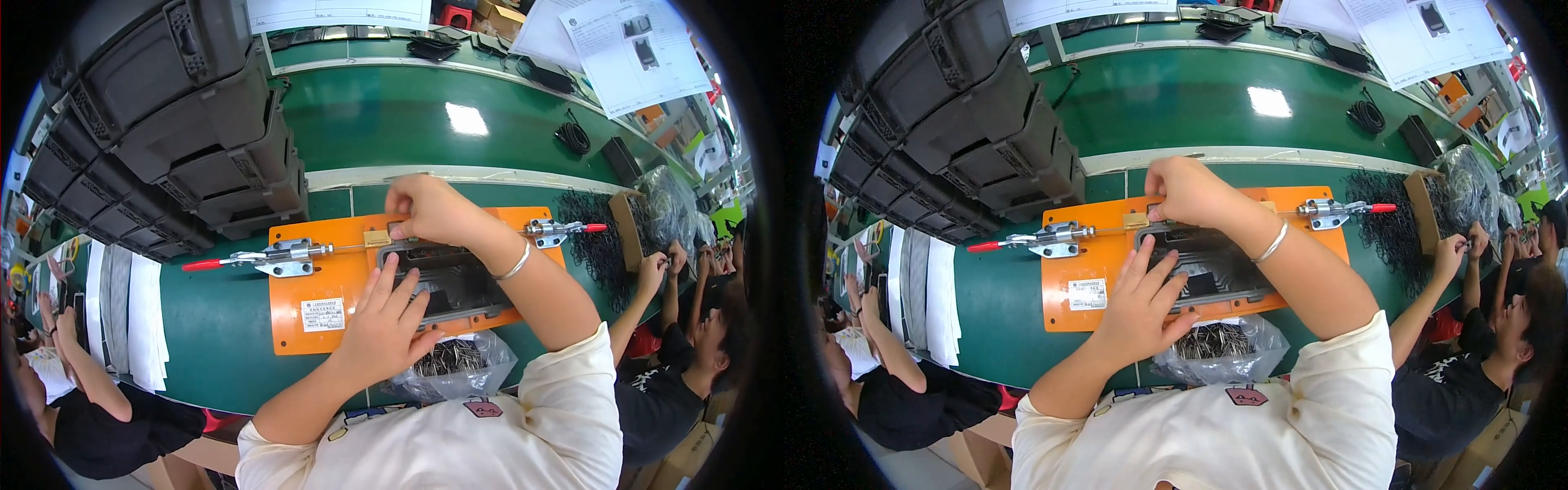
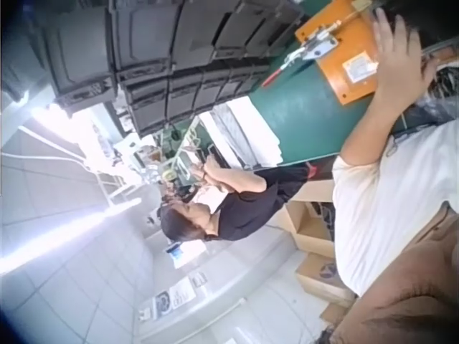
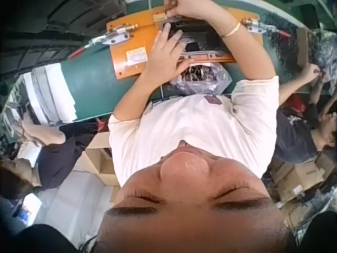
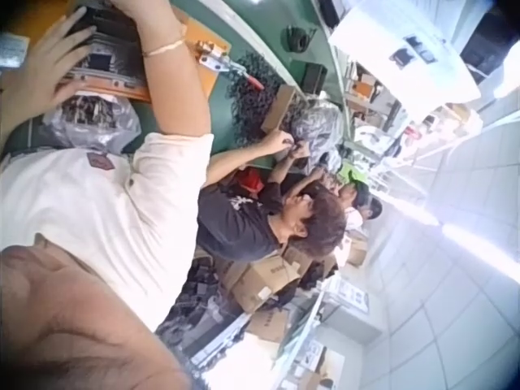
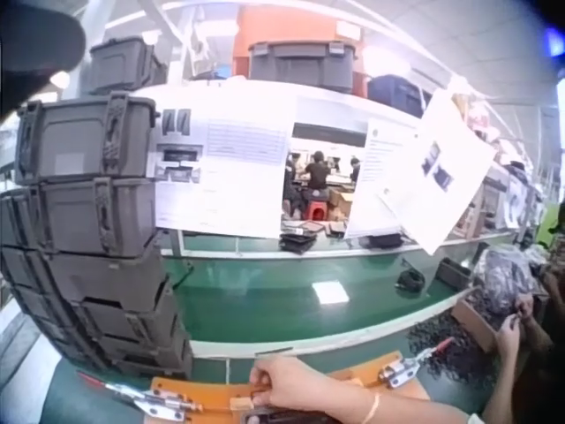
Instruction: Assembling small components into a plastic housing using a manual clamping fixture on a workbench.
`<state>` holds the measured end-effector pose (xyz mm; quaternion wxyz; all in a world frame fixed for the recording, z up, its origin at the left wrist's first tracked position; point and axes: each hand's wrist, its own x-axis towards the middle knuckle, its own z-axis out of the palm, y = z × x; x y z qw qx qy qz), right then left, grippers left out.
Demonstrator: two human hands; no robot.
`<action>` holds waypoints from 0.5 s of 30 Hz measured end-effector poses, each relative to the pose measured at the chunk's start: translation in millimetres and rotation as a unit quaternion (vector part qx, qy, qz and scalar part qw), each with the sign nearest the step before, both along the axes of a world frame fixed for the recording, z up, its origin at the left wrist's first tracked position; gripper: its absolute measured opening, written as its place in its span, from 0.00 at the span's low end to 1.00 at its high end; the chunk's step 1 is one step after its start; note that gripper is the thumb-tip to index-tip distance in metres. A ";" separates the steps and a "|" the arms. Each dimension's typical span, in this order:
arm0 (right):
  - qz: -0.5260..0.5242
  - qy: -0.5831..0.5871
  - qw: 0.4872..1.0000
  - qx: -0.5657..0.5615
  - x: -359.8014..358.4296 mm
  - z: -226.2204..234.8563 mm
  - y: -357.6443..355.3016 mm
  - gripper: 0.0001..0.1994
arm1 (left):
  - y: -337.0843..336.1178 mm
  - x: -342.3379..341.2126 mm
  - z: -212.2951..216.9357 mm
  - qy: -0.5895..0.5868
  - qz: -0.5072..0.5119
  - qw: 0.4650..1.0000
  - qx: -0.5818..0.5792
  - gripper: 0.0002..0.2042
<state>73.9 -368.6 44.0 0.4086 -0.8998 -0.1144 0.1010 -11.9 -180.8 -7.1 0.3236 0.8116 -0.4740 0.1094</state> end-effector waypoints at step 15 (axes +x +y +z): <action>-0.236 -0.209 0.947 -0.068 -173.9 28.9 -56.4 0.07 | 7.6 -30.5 18.2 -0.075 -0.132 0.987 -0.049 0.13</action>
